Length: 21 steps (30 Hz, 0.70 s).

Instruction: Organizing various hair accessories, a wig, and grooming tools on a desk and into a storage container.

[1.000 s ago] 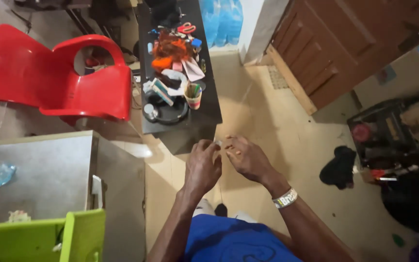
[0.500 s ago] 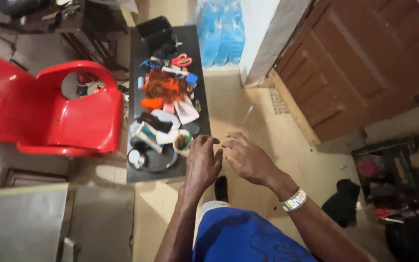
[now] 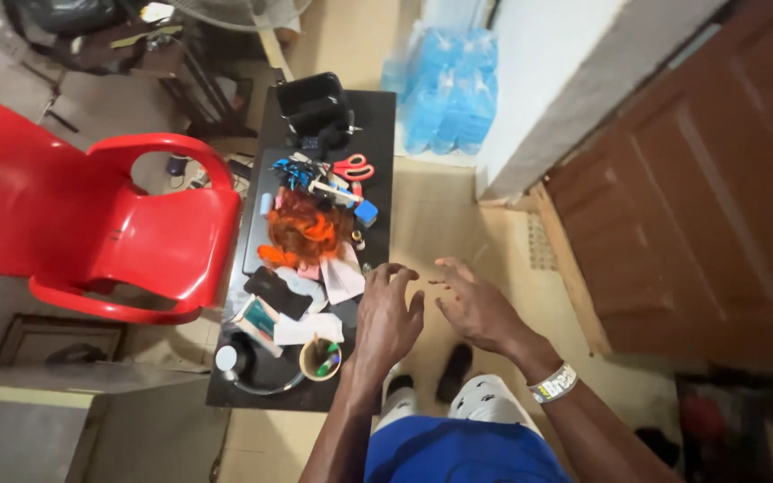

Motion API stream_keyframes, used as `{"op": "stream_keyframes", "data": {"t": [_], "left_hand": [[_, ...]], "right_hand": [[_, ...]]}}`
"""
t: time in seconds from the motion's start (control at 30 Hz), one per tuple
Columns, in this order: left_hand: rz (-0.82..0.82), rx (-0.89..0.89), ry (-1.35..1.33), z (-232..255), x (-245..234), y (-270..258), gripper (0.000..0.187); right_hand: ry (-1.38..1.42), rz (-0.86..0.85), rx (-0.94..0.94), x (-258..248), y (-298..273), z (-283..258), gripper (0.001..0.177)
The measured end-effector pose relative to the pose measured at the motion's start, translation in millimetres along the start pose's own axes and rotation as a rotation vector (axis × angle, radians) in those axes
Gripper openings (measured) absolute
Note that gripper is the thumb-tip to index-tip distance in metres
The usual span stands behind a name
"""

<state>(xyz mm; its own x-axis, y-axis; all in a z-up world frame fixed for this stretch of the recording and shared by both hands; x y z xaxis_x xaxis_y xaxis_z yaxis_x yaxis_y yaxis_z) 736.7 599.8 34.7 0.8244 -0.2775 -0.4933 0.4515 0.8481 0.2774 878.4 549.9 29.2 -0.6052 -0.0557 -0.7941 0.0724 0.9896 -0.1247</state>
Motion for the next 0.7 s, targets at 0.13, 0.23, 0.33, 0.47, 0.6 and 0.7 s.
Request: {"op": "stream_keyframes", "data": {"t": [0.13, 0.23, 0.33, 0.47, 0.6, 0.7], "left_hand": [[0.051, -0.047, 0.052, -4, 12, 32, 0.029], [0.140, -0.077, 0.064, -7, 24, 59, 0.029], [0.158, -0.162, 0.131, -5, 37, 77, 0.029], [0.224, -0.212, 0.145, -3, 44, 101, 0.029], [0.347, -0.274, 0.150, 0, 42, 109, 0.028], [0.360, -0.350, 0.180, -19, 36, 113, 0.027]], "right_hand": [[0.019, -0.081, -0.067, -7, 48, 28, 0.041], [-0.004, -0.043, -0.235, -24, 84, 49, 0.038], [-0.018, -0.031, -0.399, -46, 111, 53, 0.031], [0.040, -0.184, -0.352, -63, 155, 67, 0.033], [0.016, -0.236, -0.487, -63, 188, 68, 0.030], [0.040, -0.323, -0.535, -55, 210, 50, 0.030]]}}
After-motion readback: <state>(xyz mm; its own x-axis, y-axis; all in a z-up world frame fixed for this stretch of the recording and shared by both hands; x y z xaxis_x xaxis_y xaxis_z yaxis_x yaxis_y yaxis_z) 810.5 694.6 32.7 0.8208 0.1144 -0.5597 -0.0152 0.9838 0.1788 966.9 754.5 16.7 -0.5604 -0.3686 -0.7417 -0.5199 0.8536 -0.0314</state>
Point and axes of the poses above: each hand's wrist, its own y-axis towards the middle knuckle, its own x-axis out of the palm, z = x × y, the point moved 8 cm from there along y, towards the middle knuckle, and after that the axes turned 8 degrees about -y, right-handed, at the moved point
